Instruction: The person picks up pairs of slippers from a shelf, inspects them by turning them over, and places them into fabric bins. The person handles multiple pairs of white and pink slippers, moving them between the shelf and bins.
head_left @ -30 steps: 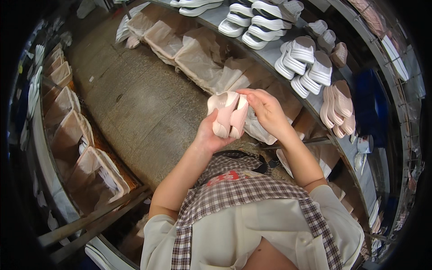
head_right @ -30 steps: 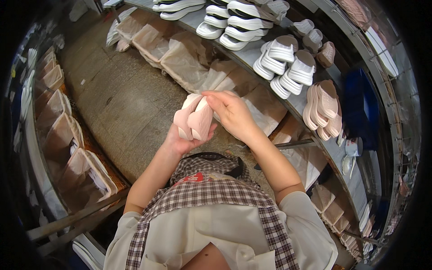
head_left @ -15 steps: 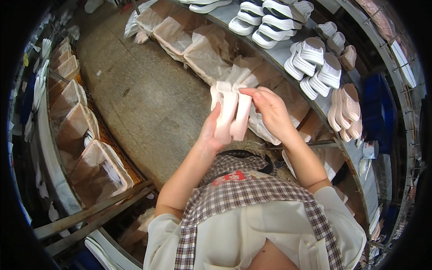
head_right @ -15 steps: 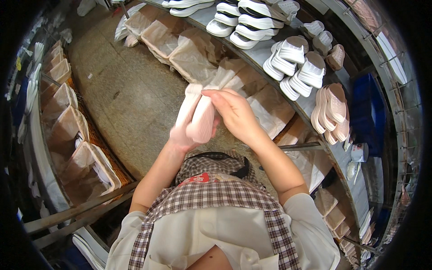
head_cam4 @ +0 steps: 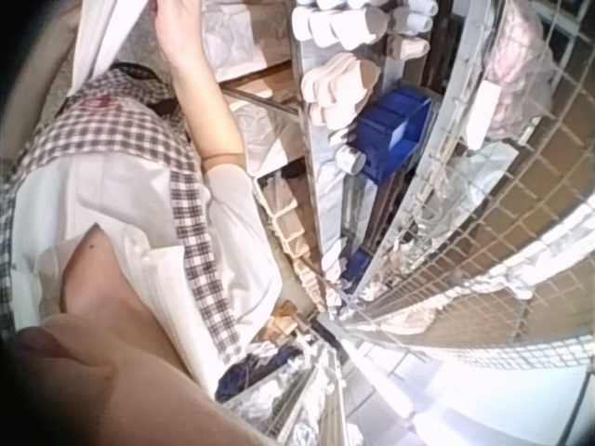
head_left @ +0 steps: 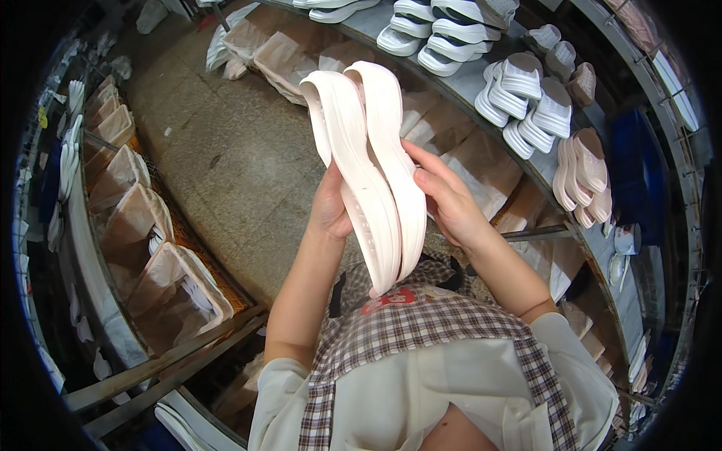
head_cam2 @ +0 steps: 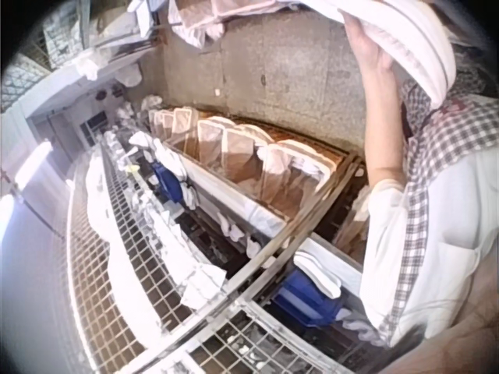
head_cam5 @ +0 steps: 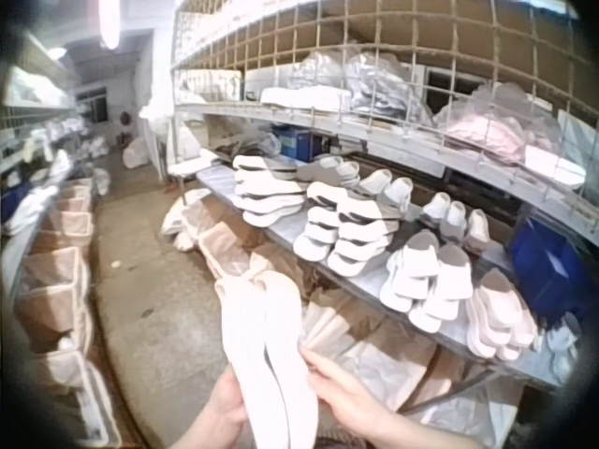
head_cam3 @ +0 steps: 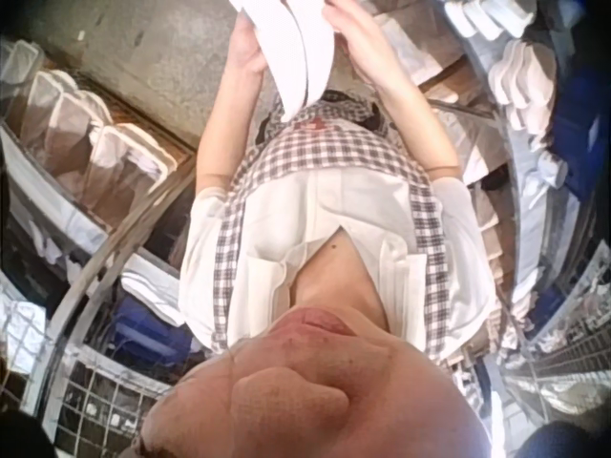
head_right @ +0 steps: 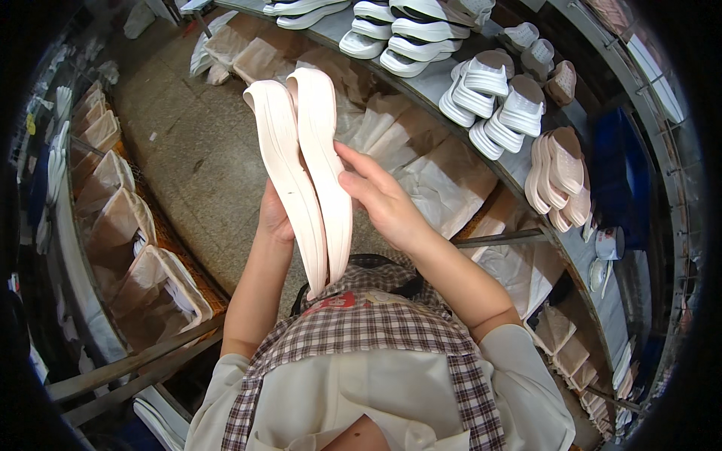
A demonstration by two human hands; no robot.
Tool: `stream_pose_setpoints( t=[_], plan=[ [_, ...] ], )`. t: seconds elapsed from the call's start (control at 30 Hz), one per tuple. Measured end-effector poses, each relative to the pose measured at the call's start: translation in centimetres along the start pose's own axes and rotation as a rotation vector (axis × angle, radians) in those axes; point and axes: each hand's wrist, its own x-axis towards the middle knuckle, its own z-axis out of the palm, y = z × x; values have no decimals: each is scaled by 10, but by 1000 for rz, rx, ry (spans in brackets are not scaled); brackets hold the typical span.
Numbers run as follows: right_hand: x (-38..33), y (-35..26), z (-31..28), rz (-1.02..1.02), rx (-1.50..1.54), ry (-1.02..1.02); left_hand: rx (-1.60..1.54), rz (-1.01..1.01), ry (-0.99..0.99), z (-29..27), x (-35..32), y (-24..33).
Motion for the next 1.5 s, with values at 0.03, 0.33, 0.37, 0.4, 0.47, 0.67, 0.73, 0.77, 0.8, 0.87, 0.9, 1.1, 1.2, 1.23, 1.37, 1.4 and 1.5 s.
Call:
stream_pose_setpoints(
  t=[0.03, 0.33, 0.37, 0.4, 0.47, 0.67, 0.73, 0.77, 0.8, 0.87, 0.9, 1.1, 1.2, 1.23, 1.37, 1.4, 1.5],
  plan=[
    [-1, 0, 1, -5, -23, -6, 14, 3, -21, 1, 0, 1],
    [7, 2, 2, 101, 249, 84, -33, -89, 214, 15, -7, -5],
    [9, 3, 0, 158, 252, 77, -5, -95, 356, 17, -8, -11],
    [11, 4, -3, 272, 255, 138, 24, -95, 460, 18, -9, -16],
    [12, 9, -7, 421, 276, 188, 33, -111, 566, 19, -12, -24],
    [11, 26, -12, 509, 381, 234, -42, -176, 636, 13, -19, -32],
    [10, 28, -13, 524, 379, 239, -26, -197, 656, 12, -20, -33],
    [10, 29, -13, 530, 376, 239, -26, -197, 656, 12, -20, -32],
    [10, 29, -13, 538, 374, 239, -38, -208, 667, 12, -20, -32],
    [10, 29, -13, 534, 383, 221, -72, -209, 659, 13, -20, -32],
    [9, 29, -13, 532, 388, 212, -65, -209, 664, 14, -20, -32],
    [8, 29, -11, 515, 379, 209, -39, -207, 693, 20, -22, -32],
    [6, 29, -11, 514, 380, 217, -43, -205, 691, 21, -23, -32],
    [6, 29, -11, 514, 380, 219, -45, -205, 688, 21, -23, -32],
    [5, 29, -12, 517, 380, 233, -73, -204, 666, 20, -23, -33],
    [5, 29, -12, 519, 379, 238, -59, -201, 657, 20, -23, -33],
    [5, 30, -11, 517, 399, 255, -57, -183, 658, 20, -23, -35]
  ],
)
